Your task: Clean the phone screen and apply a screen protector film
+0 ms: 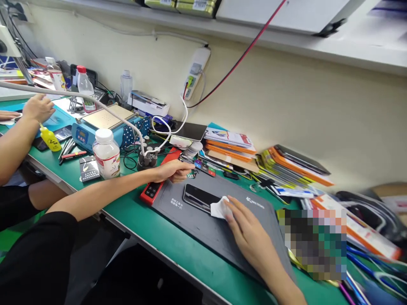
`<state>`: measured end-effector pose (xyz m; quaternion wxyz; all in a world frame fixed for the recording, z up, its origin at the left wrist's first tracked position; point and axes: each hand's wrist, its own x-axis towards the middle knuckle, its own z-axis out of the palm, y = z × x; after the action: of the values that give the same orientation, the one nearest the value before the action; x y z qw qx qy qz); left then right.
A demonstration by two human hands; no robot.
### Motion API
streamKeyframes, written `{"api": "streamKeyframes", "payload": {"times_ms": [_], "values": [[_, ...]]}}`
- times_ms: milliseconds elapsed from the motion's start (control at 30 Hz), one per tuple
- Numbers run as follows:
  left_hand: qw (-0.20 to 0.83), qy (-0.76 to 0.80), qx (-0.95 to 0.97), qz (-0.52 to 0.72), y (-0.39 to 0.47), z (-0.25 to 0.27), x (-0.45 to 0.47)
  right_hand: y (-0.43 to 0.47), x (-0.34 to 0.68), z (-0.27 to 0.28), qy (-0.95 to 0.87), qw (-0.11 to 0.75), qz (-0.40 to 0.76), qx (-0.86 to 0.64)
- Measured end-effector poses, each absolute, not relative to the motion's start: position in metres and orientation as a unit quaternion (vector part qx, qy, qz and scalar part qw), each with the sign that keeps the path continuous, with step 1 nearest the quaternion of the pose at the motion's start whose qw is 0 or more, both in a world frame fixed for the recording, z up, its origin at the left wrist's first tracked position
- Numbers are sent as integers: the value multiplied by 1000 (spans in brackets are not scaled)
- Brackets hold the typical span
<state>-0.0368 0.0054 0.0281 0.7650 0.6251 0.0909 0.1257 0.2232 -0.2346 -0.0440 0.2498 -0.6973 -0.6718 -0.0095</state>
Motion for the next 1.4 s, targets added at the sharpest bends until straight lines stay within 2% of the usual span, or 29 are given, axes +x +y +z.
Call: {"api": "streamKeyframes", "payload": {"times_ms": [133, 300, 567, 833, 1067, 1400], "values": [[759, 92, 633, 120, 7, 29, -37, -252, 203, -58, -699, 195, 29, -687], [752, 87, 641, 126, 11, 32, -34, -255, 196, -59, -698, 151, 3, -700], [757, 81, 639, 112, 10, 25, -31, -227, 203, -42, -693, 144, 19, -706], [759, 61, 640, 104, 12, 27, -25, -261, 172, -34, -676, 138, 22, -724], [755, 62, 644, 105, 11, 28, -26, -219, 177, -24, -647, 110, 57, -752], [766, 59, 631, 106, 10, 24, -25, -230, 140, -28, -663, 108, -17, -740]]}}
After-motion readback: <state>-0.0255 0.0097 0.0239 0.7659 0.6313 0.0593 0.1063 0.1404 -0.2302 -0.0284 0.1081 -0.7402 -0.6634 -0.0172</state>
